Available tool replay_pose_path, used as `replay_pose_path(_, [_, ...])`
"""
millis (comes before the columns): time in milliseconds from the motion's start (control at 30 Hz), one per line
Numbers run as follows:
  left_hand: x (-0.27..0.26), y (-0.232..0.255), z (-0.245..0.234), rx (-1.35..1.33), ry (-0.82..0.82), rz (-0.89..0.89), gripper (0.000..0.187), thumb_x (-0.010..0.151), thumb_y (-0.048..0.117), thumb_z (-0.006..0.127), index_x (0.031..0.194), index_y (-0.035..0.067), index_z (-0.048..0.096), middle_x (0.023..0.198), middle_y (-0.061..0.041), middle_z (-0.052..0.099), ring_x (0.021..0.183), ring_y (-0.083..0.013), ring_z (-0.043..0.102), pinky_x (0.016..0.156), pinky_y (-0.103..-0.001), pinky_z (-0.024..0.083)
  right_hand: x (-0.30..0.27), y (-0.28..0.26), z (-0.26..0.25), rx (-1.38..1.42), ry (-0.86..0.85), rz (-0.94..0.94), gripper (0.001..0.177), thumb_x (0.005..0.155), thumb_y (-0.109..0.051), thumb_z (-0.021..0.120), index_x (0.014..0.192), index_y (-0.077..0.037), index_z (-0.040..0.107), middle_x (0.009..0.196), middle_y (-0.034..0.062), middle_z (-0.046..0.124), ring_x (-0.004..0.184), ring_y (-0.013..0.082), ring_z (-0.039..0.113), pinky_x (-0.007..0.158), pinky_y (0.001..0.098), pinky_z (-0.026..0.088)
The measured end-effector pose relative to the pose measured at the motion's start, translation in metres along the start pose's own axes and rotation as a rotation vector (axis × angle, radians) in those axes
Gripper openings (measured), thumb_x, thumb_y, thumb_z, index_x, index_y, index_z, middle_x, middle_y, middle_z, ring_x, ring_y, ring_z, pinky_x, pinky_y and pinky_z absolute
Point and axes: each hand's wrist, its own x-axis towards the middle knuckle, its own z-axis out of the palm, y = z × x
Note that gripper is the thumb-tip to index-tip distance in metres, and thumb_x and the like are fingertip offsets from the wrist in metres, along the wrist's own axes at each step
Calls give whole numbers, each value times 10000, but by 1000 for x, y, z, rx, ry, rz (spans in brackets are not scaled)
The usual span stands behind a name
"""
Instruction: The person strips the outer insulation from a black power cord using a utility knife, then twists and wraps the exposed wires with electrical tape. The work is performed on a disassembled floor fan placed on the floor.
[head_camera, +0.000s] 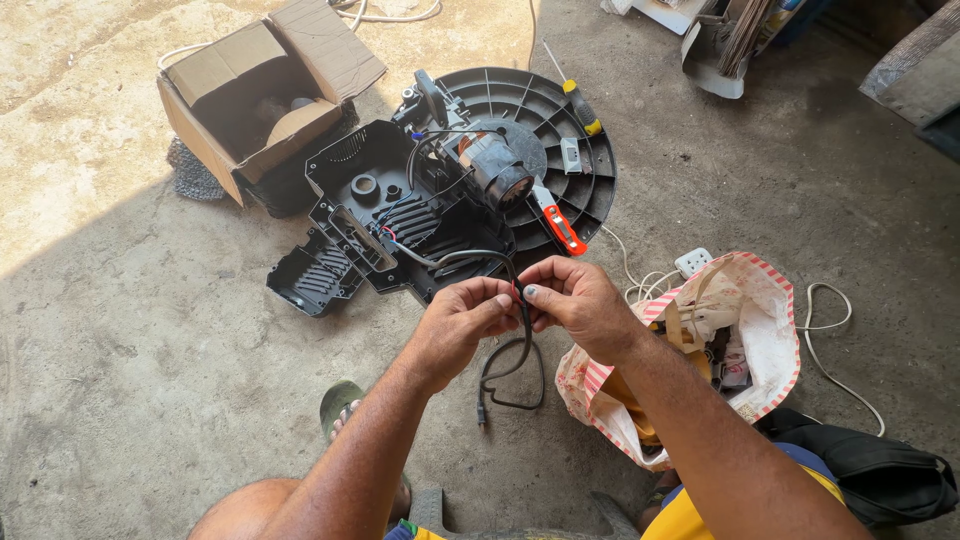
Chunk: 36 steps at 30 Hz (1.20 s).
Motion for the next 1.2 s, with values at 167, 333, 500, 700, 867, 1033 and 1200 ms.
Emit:
replay_pose_path(167, [1, -6, 8, 17, 105, -27, 233, 986, 220, 670, 1098, 18, 701, 951, -89, 712, 854, -115, 677, 793, -270, 611, -1, 3, 5, -83, 31, -19, 220, 986, -128, 624, 1147, 17, 665, 930, 93, 736, 795, 110, 728, 707, 274, 638])
replay_pose_path(333, [1, -10, 11, 51, 129, -43, 228, 989, 234, 657, 1074, 25, 690, 940, -74, 700, 861, -107, 687, 792, -269, 630, -1, 6, 9, -157, 50, -29, 231, 990, -143, 625, 1156, 14, 662, 940, 96, 738, 811, 113, 733, 718, 275, 645])
replay_pose_path(500, [0, -10, 12, 62, 121, -29, 229, 992, 237, 651, 1073, 25, 673, 951, -80, 716, 894, -118, 718, 808, -272, 642, -1, 9, 11, -149, 47, -37, 236, 992, -140, 617, 1160, 23, 650, 949, 101, 735, 824, 124, 747, 723, 283, 657])
replay_pose_path(700, [-2, -8, 14, 214, 137, -11, 236, 1028, 251, 586, 1098, 41, 667, 955, -80, 706, 911, -126, 713, 818, -292, 632, -2, 8, 11, -150, 60, -28, 243, 987, -131, 617, 1178, 16, 643, 983, 108, 732, 852, 130, 748, 742, 294, 659])
replay_pose_path(867, [-4, -3, 17, 315, 183, -49, 236, 1040, 238, 535, 1121, 57, 663, 949, -67, 692, 892, -115, 686, 798, -298, 605, -1, 10, 13, -222, 72, -18, 269, 975, -136, 626, 1209, -3, 639, 1054, 104, 730, 931, 136, 744, 786, 302, 660])
replay_pose_path(1033, [-6, 0, 19, 373, 231, -81, 236, 1040, 233, 512, 1134, 71, 655, 942, -54, 680, 858, -105, 667, 758, -298, 592, 0, 13, 15, -227, 44, -20, 314, 955, -97, 640, 1256, -13, 613, 1099, 102, 723, 985, 146, 735, 831, 313, 656])
replay_pose_path(1200, [-6, 1, 20, 429, 227, -97, 234, 1034, 238, 518, 1121, 67, 651, 925, -67, 682, 836, -124, 674, 735, -314, 592, 1, 17, 16, -165, -27, -4, 365, 928, -51, 648, 1285, -15, 583, 1117, 99, 718, 1030, 139, 726, 914, 305, 634])
